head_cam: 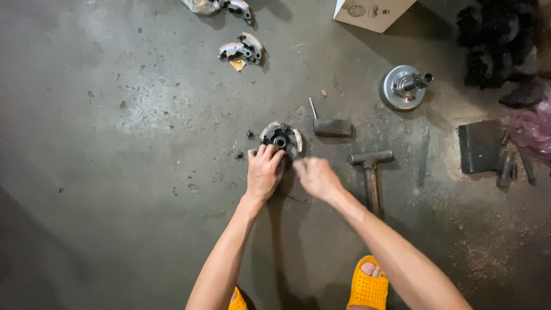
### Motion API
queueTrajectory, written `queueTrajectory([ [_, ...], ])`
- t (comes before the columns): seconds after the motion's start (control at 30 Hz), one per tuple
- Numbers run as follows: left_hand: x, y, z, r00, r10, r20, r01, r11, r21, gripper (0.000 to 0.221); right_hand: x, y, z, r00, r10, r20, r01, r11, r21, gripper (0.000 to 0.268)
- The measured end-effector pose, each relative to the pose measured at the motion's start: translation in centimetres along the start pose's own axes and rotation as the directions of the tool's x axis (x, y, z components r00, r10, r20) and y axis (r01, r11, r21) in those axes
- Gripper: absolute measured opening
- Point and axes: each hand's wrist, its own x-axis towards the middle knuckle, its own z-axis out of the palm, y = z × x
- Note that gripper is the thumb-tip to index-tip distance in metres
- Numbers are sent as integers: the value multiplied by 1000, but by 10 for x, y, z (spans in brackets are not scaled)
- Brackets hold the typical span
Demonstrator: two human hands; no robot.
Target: Repairing a motorcycle clutch assembly using a hammer, punch, and pliers on the floor.
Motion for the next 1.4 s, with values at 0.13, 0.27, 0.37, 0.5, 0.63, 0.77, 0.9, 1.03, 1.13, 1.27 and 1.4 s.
queueTrajectory([
  [0.13,-10,-6,3,999,-34,13,34,999,-37,27,-22,-38,-26,953,-100,-287,152,975,164,34],
  [0.27,-8,-21,-34,952,-247,-183,199,949,-245,40,-22,-30,-23,829,-147,-539,351,888,298,10],
  [0.37,-19,-55,-50,911,-350,-216,300,925,-234,38,-9,-1,-6,919,-61,-390,232,883,408,12],
  [0.5,-30,-86,-53,945,-314,94,319,947,-42,34,1,25,14,990,-50,-133,96,926,364,22],
  [0.63,-25,-80,-46,910,-306,280,267,948,171,20,-3,15,14,1000,13,26,-23,905,425,32],
  [0.77,-14,-52,-74,742,-618,261,621,487,-614,20,-13,0,1,991,-61,120,39,984,175,40],
  [0.9,-17,-33,-96,649,-652,392,579,90,-810,33,-15,-12,-1,958,-71,277,17,981,195,39],
  [1.03,-14,-20,-107,727,-562,395,568,167,-806,28,-17,-19,1,916,-58,398,-14,984,175,30],
  [1.13,-11,-15,-110,804,-422,419,567,331,-755,27,-23,-30,-9,872,-100,479,-5,977,213,27],
  [1.27,-14,-15,-98,795,-328,510,606,417,-677,29,-24,-25,-10,848,-116,516,15,980,196,29],
  [1.4,-8,-7,-99,799,-272,536,597,471,-650,30,-25,-21,-10,860,-121,496,50,987,153,32],
])
